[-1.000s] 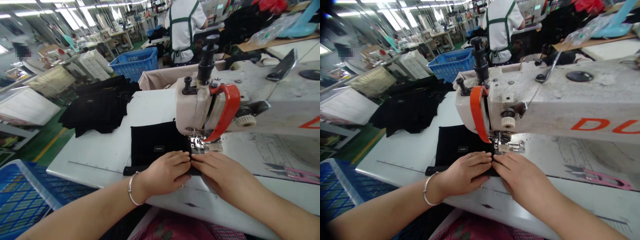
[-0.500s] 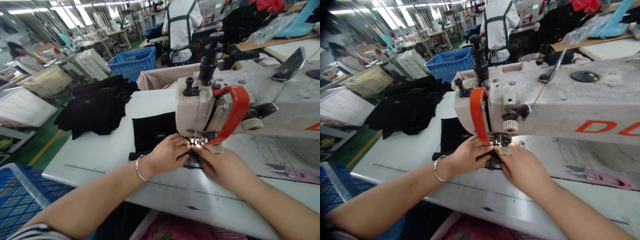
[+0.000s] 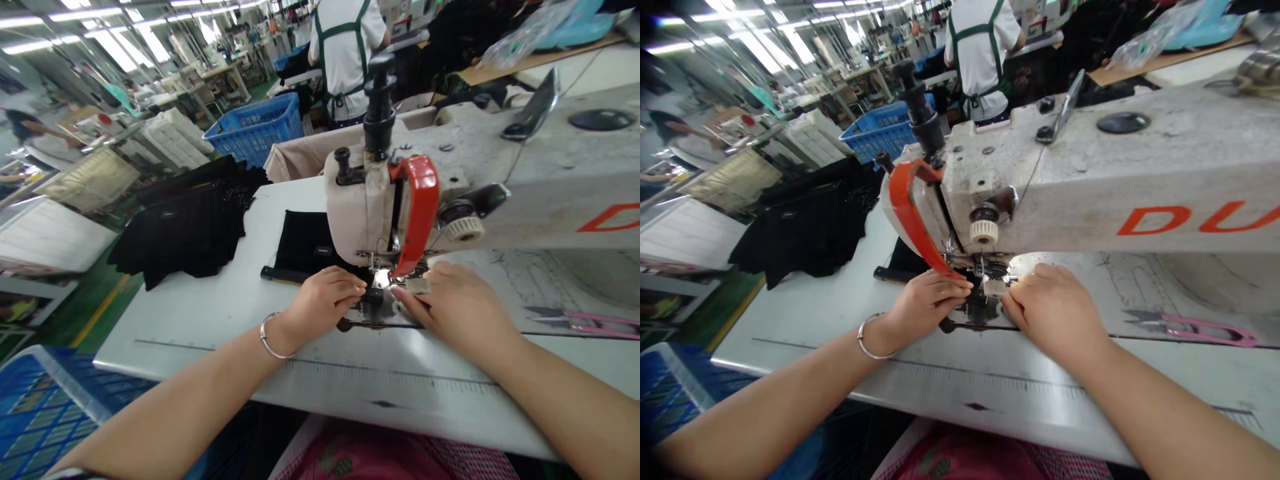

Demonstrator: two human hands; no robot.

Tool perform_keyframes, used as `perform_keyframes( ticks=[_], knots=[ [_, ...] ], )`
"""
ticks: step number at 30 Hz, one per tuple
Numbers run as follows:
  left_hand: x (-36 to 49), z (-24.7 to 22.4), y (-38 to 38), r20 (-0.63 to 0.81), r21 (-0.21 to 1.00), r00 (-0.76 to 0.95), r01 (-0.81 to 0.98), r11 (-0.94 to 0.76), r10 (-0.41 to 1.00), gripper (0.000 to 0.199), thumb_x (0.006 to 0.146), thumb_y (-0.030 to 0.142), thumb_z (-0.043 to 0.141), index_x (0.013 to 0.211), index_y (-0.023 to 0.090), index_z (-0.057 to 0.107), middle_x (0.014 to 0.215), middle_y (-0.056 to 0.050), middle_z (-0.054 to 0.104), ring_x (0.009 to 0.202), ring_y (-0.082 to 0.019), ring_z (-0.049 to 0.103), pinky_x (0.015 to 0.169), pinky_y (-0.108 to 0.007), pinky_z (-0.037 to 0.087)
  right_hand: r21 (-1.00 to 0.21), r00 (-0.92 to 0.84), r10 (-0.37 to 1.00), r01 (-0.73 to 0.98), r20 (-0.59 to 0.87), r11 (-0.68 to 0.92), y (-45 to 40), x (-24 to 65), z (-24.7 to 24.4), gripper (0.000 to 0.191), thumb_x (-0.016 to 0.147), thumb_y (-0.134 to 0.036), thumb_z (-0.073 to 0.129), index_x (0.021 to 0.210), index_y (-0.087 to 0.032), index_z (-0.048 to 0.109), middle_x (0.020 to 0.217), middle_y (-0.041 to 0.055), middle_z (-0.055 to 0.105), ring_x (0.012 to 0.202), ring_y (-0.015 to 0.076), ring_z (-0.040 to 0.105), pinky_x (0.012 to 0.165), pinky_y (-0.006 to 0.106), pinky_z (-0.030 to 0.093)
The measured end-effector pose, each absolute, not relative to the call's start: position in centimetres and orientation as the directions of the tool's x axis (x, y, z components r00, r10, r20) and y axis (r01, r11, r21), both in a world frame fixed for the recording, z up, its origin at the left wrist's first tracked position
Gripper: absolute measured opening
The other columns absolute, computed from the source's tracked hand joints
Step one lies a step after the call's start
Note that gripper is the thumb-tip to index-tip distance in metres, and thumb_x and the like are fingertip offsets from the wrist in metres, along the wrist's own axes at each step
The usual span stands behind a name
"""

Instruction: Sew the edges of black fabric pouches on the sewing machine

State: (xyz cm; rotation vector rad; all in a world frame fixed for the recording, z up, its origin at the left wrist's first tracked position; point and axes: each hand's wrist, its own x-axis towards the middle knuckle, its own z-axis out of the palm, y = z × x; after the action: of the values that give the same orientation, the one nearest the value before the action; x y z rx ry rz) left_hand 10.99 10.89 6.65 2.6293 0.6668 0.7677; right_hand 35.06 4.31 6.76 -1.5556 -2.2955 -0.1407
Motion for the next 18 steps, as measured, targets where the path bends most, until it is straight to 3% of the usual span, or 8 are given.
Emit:
perform_keyframes(
  ticks=[2, 5, 7, 11, 18],
  knots=[
    [11.6, 6.5, 10.0, 0.419, 0.439, 0.722, 0.371, -0.819, 0.551, 0.012, 0.09, 0.015, 0.057, 0.094, 0.016, 0.069, 0.101, -0.003, 0.072, 0.098, -0.015, 0.065, 0.091, -0.034, 0.053, -0.161, -0.346, 0.859, 0.889, 0.378, 0.429, 4.1, 34.8, 6.7, 0.029, 0.091, -0.033, 0.054, 0.067, -0.019, 0.061, 0.069, 0.0064, 0.059, 0.076, 0.0242, 0.054, 0.073, 0.04, 0.044],
    [12.3, 6.3, 9.1, 0.409, 0.454, 0.696, 0.405, -0.794, 0.59, 0.013, 0.091, 0.015, 0.056, 0.096, 0.017, 0.068, 0.102, -0.004, 0.072, 0.096, -0.016, 0.065, 0.09, -0.036, 0.053, -0.263, -0.425, 0.791, 0.782, 0.44, 0.566, 3.7, 34.2, 6.2, 0.015, 0.092, -0.027, 0.053, 0.094, -0.018, 0.065, 0.093, 0.0073, 0.065, 0.089, 0.0229, 0.056, 0.079, 0.037, 0.046],
    [12.4, 6.2, 8.9, 0.41, 0.454, 0.692, 0.41, -0.791, 0.594, 0.013, 0.091, 0.016, 0.056, 0.096, 0.017, 0.068, 0.102, -0.004, 0.072, 0.097, -0.016, 0.065, 0.091, -0.037, 0.053, -0.294, -0.464, 0.778, 0.742, 0.424, 0.602, 3.6, 33.8, 5.7, 0.019, 0.094, -0.022, 0.05, 0.107, -0.019, 0.063, 0.103, 0.0074, 0.065, 0.095, 0.0226, 0.058, 0.079, 0.037, 0.048],
    [12.4, 6.0, 9.2, 0.417, 0.44, 0.696, 0.409, -0.8, 0.585, 0.013, 0.091, 0.016, 0.055, 0.095, 0.017, 0.067, 0.098, -0.003, 0.071, 0.096, -0.016, 0.064, 0.092, -0.036, 0.052, -0.324, -0.456, 0.801, 0.746, 0.388, 0.581, 3.7, 33.5, 5.0, 0.019, 0.094, -0.019, 0.049, 0.104, -0.02, 0.064, 0.099, 0.0058, 0.067, 0.092, 0.0215, 0.061, 0.077, 0.036, 0.05],
    [13.1, 6.1, 10.5, 0.434, 0.415, 0.659, 0.459, -0.785, 0.615, 0.011, 0.09, 0.018, 0.059, 0.09, 0.019, 0.069, 0.094, -0.003, 0.072, 0.091, -0.016, 0.065, 0.088, -0.035, 0.053, -0.268, -0.424, 0.797, 0.783, 0.43, 0.561, 4.7, 33.8, 5.1, 0.018, 0.093, -0.02, 0.05, 0.1, -0.02, 0.067, 0.098, 0.0073, 0.068, 0.091, 0.023, 0.062, 0.075, 0.036, 0.051]
  ],
)
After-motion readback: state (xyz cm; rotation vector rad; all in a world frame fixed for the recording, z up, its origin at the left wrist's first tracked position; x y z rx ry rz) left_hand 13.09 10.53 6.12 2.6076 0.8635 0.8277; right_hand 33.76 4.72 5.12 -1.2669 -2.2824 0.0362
